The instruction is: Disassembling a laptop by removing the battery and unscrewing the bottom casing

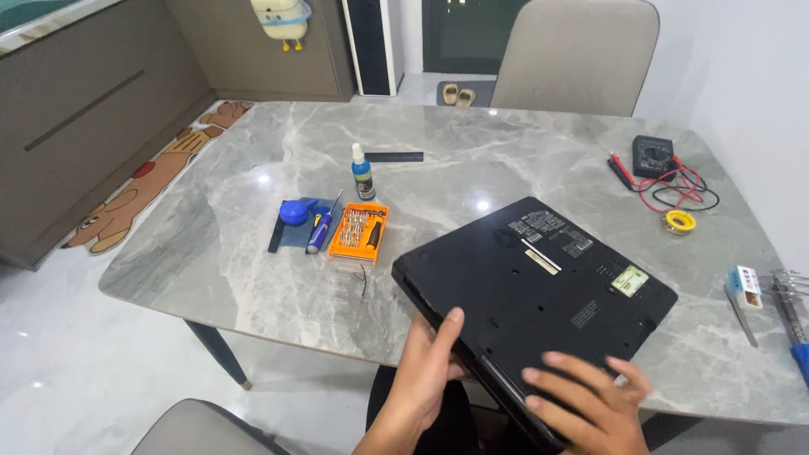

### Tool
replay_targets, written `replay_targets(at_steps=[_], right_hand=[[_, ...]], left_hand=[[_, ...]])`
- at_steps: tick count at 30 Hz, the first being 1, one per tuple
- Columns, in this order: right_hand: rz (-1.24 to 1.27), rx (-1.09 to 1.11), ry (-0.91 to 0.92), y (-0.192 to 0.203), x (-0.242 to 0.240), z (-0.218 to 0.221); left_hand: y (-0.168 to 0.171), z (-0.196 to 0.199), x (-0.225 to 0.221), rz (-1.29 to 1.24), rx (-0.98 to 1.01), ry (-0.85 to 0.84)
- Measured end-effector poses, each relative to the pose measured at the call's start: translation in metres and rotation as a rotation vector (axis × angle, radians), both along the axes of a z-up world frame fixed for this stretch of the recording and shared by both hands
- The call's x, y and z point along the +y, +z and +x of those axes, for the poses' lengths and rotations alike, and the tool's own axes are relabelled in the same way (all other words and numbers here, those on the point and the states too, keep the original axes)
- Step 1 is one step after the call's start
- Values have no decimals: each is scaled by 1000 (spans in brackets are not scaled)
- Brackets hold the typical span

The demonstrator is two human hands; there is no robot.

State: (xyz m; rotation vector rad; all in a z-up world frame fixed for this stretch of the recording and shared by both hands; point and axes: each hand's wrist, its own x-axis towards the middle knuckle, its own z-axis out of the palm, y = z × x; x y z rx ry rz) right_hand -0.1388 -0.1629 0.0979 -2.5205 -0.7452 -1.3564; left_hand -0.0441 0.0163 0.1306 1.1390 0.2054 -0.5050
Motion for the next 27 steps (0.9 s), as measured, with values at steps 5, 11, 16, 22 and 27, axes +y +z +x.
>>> replay_targets(at_steps=[5, 11, 16, 22, 27], right_hand=[[580, 33, -444, -80, 8, -27], [1959, 287, -559, -297, -106, -69], [1787, 219, -425, -164, -23, -78], [2403, 843, -811, -279, -128, -53], [2022, 521, -642, -141, -17, -99]], left_hand=[[-37, -14, 4, 119, 44, -128], [-45, -58, -10, 112, 299, -82], [-62, -87, -28, -31, 466, 174], [-125, -88, -25, -271, 300, 222], [-224, -72, 3, 188, -350, 367]])
